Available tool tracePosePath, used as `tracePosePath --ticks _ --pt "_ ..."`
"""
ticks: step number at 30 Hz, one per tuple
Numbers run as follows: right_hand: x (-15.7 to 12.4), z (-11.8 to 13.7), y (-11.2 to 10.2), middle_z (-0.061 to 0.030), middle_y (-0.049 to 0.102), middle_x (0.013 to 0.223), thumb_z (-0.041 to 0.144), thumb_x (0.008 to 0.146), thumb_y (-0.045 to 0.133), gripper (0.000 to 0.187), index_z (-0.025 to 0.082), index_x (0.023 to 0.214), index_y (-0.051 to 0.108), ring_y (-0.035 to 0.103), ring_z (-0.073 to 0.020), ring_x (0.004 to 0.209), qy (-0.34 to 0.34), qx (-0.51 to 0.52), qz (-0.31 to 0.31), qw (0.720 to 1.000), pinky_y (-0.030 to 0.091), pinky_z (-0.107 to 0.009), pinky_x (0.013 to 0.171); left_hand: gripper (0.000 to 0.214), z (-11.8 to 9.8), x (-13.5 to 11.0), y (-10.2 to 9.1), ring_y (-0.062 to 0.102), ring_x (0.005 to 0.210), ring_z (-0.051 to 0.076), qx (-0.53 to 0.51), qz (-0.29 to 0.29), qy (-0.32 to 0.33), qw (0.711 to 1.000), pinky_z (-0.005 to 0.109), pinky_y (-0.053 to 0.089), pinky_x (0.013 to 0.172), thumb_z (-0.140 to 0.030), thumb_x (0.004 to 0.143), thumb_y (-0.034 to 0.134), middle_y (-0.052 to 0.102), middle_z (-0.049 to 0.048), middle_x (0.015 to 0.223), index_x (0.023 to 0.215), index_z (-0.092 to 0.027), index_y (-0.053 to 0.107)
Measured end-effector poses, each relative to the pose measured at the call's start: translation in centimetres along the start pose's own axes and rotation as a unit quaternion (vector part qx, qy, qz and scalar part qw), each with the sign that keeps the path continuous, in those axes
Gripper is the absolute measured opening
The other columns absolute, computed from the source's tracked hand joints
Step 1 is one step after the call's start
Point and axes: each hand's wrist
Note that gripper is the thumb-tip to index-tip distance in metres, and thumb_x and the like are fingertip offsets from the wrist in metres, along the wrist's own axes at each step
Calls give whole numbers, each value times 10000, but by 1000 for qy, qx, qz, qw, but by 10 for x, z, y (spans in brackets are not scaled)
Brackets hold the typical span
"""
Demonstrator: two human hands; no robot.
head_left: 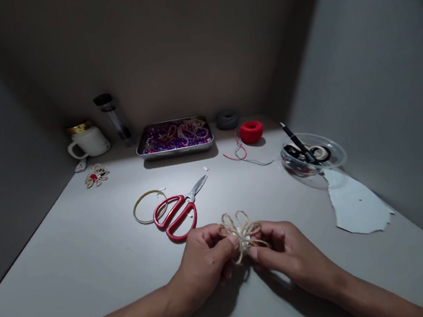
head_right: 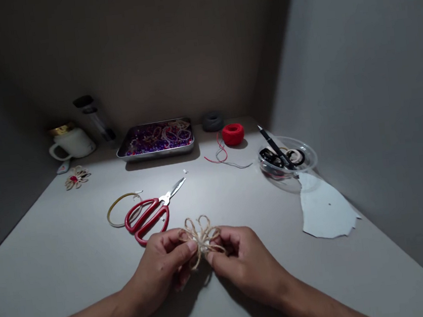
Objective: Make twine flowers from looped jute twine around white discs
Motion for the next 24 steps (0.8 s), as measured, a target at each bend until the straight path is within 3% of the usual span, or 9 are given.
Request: tracePosePath --ticks 4,9,13,18,24 --pt "-1 2 -2 22 424 607 229 703 576 118 147 646 514 369 -111 577 -17 -11 -4 1000 314 -245 527 238 -1 0 0 326 287 41 5 2 2 1000 154 239 291 -328 707 565 420 -64 371 564 -164 469" --pt "1 2 -4 -5 518 612 281 694 608 153 138 714 556 437 -117 557 14 76 33 996 351 -249 521 224 -2 0 2 335 301 47 16 2 -5 1000 156 256 291 -311 721 550 427 -60 394 569 -164 480" --pt "3 0 -1 0 534 533 271 672 623 153 126 657 577 459 -100 489 62 123 -12 990 360 -230 479 218 -3 1 0 362 335 50 15 37 -10 999 152 291 304 -299 724 566 459 -42 443 577 -151 501" --pt "3 -2 0 -2 575 548 252 649 660 150 127 650 578 500 -92 481 86 210 -11 974 409 -216 475 257 0 1 -6 456 388 73 -54 95 11 994 157 338 331 -349 747 548 502 -8 502 631 -119 542" --pt "3 -2 -3 -22 606 599 283 660 685 195 115 691 593 534 -99 507 102 210 -15 972 459 -228 491 157 -3 2 -3 413 347 57 3 57 -18 998 146 318 307 -256 682 577 490 -34 461 604 -133 520"
Point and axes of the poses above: each hand's wrist, its own x-axis towards the middle knuckle, its own y-axis out of the palm, z = x × y
